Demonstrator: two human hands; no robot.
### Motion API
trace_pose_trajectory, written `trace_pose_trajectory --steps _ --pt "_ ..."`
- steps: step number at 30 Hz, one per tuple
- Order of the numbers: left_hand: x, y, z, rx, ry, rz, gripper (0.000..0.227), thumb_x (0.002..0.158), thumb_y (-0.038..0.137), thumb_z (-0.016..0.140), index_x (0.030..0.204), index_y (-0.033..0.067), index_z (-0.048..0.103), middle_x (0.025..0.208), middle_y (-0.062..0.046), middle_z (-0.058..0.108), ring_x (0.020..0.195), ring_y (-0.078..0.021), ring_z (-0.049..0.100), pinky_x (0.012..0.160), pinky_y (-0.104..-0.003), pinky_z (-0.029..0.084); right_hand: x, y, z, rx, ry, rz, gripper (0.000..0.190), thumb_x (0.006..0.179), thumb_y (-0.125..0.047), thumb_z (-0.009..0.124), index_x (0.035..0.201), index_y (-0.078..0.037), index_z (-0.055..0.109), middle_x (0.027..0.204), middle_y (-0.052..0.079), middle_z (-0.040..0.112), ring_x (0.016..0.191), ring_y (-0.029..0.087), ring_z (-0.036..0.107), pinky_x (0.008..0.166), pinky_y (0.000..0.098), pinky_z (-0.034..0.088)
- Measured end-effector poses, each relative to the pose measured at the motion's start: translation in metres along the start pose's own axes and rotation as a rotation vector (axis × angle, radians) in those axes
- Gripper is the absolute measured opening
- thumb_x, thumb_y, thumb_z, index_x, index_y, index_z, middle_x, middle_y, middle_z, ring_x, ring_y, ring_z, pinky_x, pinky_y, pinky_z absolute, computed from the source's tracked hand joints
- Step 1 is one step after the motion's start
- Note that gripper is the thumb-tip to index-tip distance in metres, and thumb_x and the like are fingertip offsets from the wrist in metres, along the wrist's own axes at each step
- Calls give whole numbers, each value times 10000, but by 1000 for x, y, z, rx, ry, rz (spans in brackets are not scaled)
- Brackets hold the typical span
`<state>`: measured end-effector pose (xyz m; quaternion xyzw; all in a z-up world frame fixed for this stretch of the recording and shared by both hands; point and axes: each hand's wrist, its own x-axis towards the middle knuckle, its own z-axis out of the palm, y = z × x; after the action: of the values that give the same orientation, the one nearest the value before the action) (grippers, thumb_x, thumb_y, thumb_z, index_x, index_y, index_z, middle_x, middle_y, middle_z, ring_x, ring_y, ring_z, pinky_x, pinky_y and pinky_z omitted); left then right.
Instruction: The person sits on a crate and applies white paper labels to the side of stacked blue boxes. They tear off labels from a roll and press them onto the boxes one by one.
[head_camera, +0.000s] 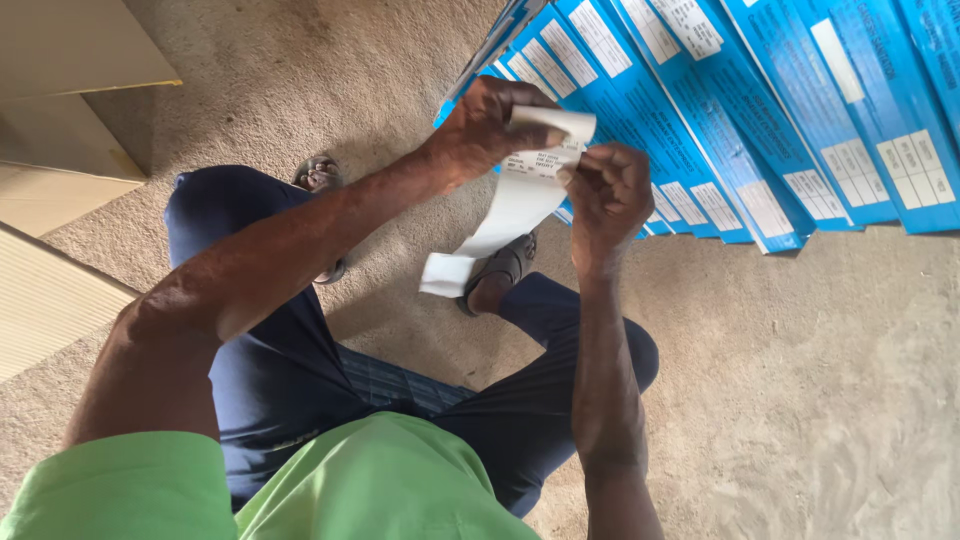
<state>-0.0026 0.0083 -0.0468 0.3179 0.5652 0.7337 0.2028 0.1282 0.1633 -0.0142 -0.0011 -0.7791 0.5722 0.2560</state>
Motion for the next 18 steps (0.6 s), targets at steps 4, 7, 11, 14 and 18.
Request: trace_pose_trajectory --steps 4,7,11,14,18 --pt "-4 -3 -1 -257 24 -224 368 863 299 820 1112 44 728 1001 -110 784 919 -182 790 790 -354 717 1 9 0 -398 16 -155 268 912 75 789 1162 3 727 1025 128 757 867 137 732 693 243 601" --pt "-6 -2 -3 -385 13 -316 415 859 336 807 1122 31 707 1023 -130 777 943 -204 794 783 -386 721 -3 7 -1 -469 12 -130 305 906 60 802 1195 -13 737 993 109 763 835 118 717 656 227 571" --pt "-6 0 -5 -434 -32 -335 482 858 387 803 1145 14 699 1037 -150 769 969 -217 789 799 -384 715 -8 0 2 -514 29 -123 277 894 66 817 1148 -29 758 927 104 770 766 116 701 608 225 524" --pt "-7 0 -6 -470 -52 -302 503 869 376 808 1159 -15 680 1042 -172 757 966 -228 788 816 -382 712 -11 -2 5 -481 55 -155 243 887 73 817 1099 -30 761 959 139 764 795 142 706 646 244 548" --pt "-7 -1 -6 -416 -13 -321 494 877 369 787 1153 -24 670 1017 -171 765 918 -210 798 764 -349 718 -10 4 6 -501 104 -289 135 948 67 758 1033 -38 753 993 140 769 894 176 774 703 258 640"
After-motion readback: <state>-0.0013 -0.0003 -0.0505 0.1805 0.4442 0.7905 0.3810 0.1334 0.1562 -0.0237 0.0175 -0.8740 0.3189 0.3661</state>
